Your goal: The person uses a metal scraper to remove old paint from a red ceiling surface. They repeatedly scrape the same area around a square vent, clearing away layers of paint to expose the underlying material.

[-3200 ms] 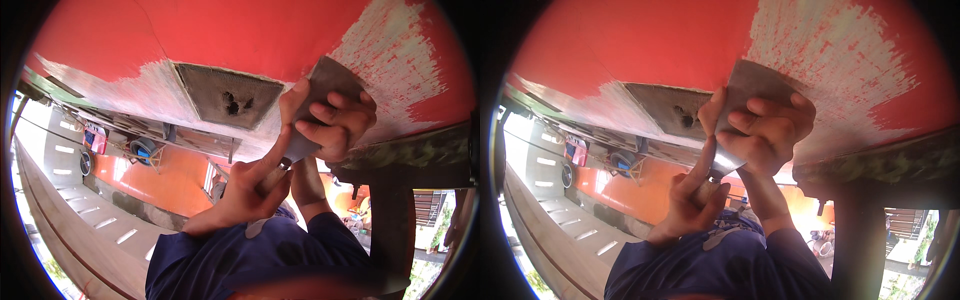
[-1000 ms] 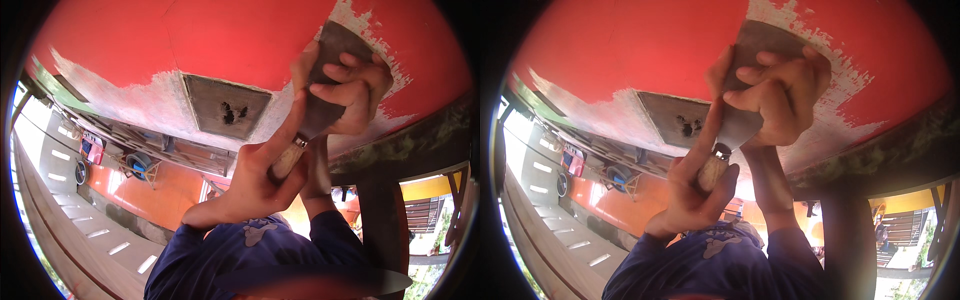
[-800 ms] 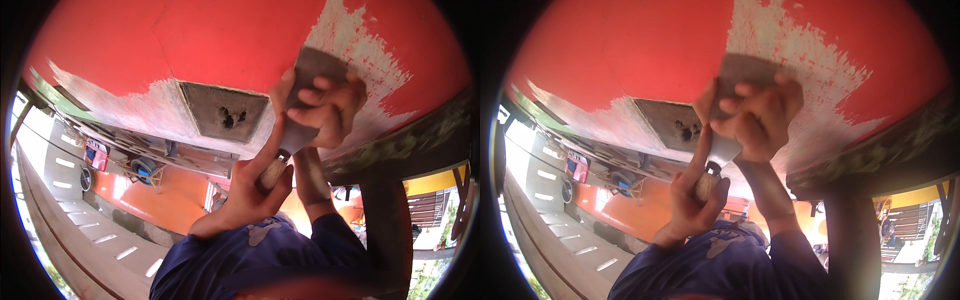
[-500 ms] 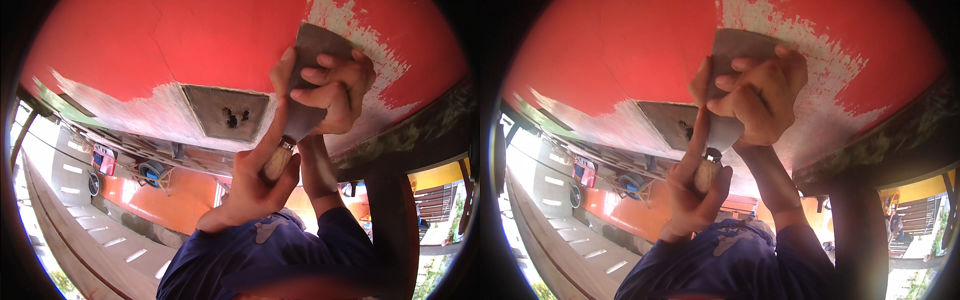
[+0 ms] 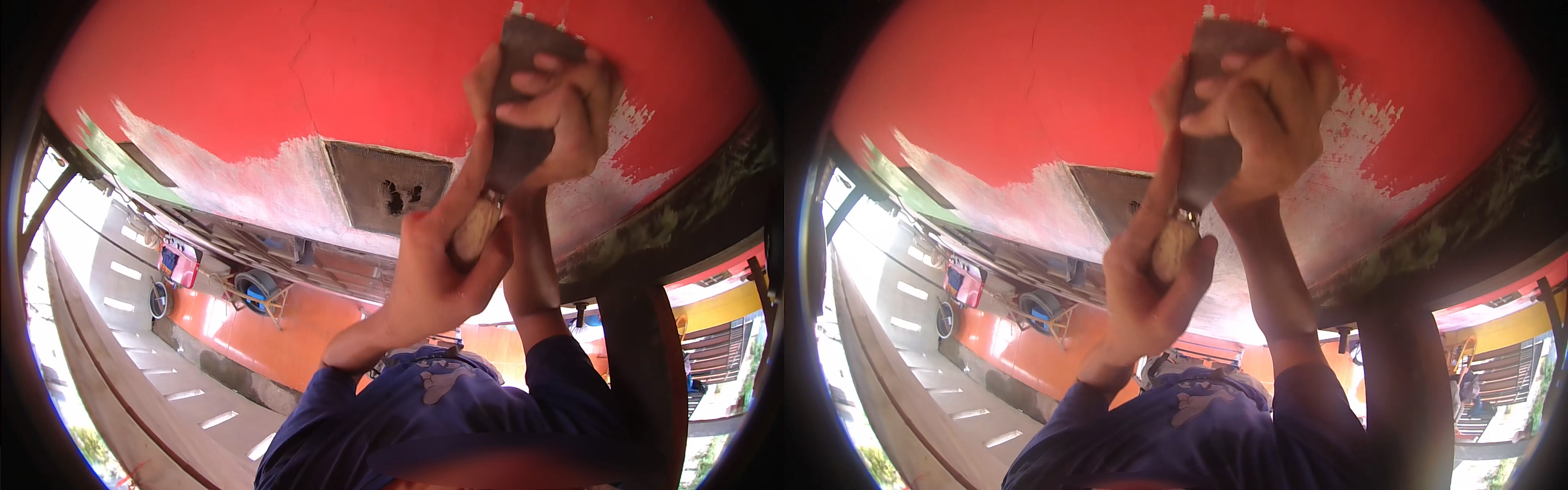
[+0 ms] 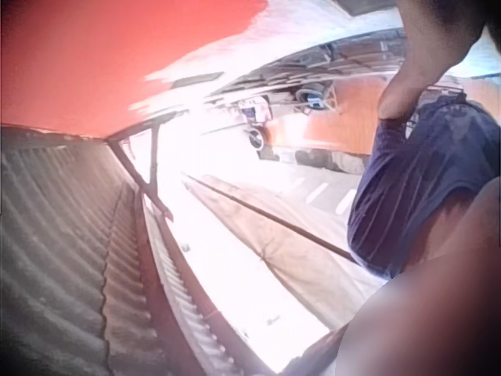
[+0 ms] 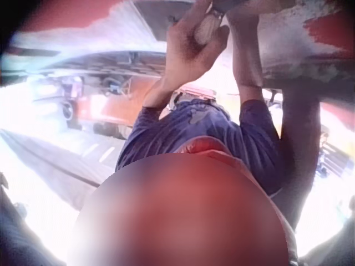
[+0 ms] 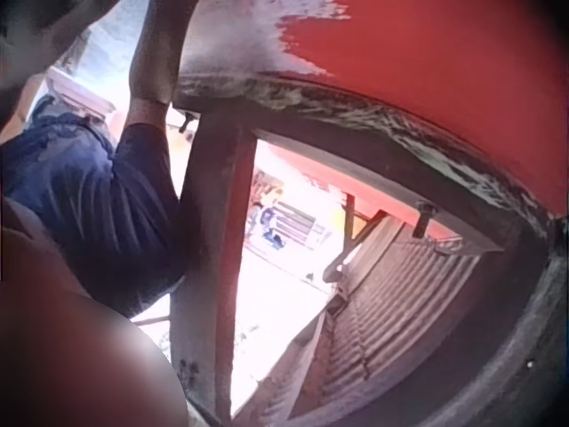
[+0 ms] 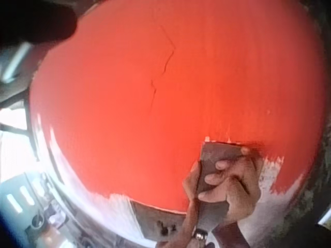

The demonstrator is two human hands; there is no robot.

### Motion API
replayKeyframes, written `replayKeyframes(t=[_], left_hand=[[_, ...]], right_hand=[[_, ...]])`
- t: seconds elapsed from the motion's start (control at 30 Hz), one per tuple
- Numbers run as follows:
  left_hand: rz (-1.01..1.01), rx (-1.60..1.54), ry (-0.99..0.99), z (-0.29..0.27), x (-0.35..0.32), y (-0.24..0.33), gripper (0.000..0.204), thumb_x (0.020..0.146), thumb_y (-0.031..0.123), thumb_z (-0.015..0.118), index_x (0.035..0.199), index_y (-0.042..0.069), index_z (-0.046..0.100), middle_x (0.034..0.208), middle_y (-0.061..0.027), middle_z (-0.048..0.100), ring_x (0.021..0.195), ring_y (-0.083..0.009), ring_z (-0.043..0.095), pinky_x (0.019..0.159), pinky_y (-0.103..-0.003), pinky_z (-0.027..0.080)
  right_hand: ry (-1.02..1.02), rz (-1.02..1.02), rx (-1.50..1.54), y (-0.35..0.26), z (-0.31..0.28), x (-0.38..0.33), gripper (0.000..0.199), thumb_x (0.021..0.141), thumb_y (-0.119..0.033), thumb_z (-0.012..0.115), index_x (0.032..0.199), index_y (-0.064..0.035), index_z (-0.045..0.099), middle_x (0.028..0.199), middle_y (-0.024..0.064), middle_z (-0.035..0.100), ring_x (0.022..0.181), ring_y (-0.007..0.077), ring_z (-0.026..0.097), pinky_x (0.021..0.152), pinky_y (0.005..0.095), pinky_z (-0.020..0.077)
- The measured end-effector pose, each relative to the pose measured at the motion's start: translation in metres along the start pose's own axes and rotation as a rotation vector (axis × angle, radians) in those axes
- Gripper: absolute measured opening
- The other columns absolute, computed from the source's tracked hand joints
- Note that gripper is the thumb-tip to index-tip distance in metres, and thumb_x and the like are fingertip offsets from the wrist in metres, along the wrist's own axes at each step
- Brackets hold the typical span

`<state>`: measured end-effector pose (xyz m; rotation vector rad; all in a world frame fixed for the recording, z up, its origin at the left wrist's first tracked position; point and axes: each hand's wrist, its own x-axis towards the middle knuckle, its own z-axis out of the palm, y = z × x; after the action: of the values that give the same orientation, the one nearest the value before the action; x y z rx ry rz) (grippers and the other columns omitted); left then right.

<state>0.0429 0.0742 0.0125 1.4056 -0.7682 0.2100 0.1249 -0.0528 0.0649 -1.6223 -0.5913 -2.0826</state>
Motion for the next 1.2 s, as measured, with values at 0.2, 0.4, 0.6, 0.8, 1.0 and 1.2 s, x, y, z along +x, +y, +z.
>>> replayKeyframes(t=[0.2, 0.4, 0.6, 0.8, 1.0, 1.2], left_hand=[[-0.129, -0.016, -0.075, 0.001, -0.004, 0.000, 0.071, 0.081, -0.005, 0.052, 0.148, -0.003, 0.027, 0.080, -0.0021, 0.059, 0.066, -0.0028, 0.046, 0.060, -0.018, 0.038], [0.090, -0.001, 0.009, -0.004, 0.017, 0.003, 0.070, 0.082, -0.005, 0.050, 0.148, -0.003, 0.026, 0.093, -0.0015, 0.058, 0.070, -0.0031, 0.046, 0.059, -0.018, 0.038], [0.048, -0.027, -0.053, -0.006, -0.003, -0.010, 0.072, 0.080, -0.007, 0.050, 0.148, -0.003, 0.025, 0.072, 0.0003, 0.053, 0.062, -0.0030, 0.045, 0.054, -0.020, 0.035], [-0.084, 0.121, -0.300, 0.000, -0.058, -0.053, 0.078, 0.077, -0.001, 0.055, 0.147, -0.007, 0.022, 0.066, -0.0069, 0.055, 0.061, -0.0063, 0.055, 0.058, -0.022, 0.043], [-0.608, -0.066, -0.158, -0.031, -0.142, -0.096, 0.071, 0.086, 0.004, 0.054, 0.148, -0.004, 0.020, 0.082, -0.0061, 0.063, 0.071, -0.0092, 0.059, 0.065, -0.025, 0.047], [-0.547, 0.472, -0.105, -0.084, -0.298, -0.224, 0.051, 0.081, 0.008, 0.066, 0.130, -0.001, 0.054, 0.070, -0.0105, 0.062, 0.058, -0.0125, 0.059, 0.057, -0.027, 0.047]], right_hand=[[0.047, -0.067, 0.017, -0.012, -0.003, -0.005, 0.041, 0.055, 0.002, 0.078, 0.048, -0.0179, 0.042, 0.060, -0.0057, 0.054, 0.072, 0.0157, 0.061, 0.084, 0.0401, 0.0465], [0.036, -0.113, -0.014, 0.007, 0.010, 0.020, 0.036, 0.056, 0.001, 0.078, 0.051, -0.0177, 0.047, 0.062, -0.0052, 0.056, 0.069, 0.0169, 0.061, 0.084, 0.0420, 0.0453], [-0.025, -0.230, -0.016, 0.003, -0.008, -0.011, 0.037, 0.054, 0.001, 0.082, 0.055, -0.0166, 0.049, 0.065, -0.0034, 0.059, 0.068, 0.0186, 0.062, 0.083, 0.0430, 0.0458], [-0.409, 0.036, -0.188, -0.027, -0.084, -0.068, 0.031, 0.055, -0.003, 0.081, 0.059, -0.0207, 0.056, 0.072, -0.0057, 0.061, 0.080, 0.0181, 0.062, 0.089, 0.0456, 0.0424], [-1.126, 0.395, 0.319, -0.070, -0.129, -0.128, 0.028, 0.069, -0.015, 0.075, 0.093, -0.0205, 0.062, 0.113, -0.0039, 0.059, 0.114, 0.0193, 0.056, 0.110, 0.0539, 0.0263], [-1.125, 0.785, 0.377, -0.088, -0.194, -0.239, 0.024, 0.074, -0.002, 0.067, 0.095, -0.0130, 0.063, 0.115, 0.0058, 0.060, 0.114, 0.0273, 0.055, 0.102, 0.0500, 0.0413]])
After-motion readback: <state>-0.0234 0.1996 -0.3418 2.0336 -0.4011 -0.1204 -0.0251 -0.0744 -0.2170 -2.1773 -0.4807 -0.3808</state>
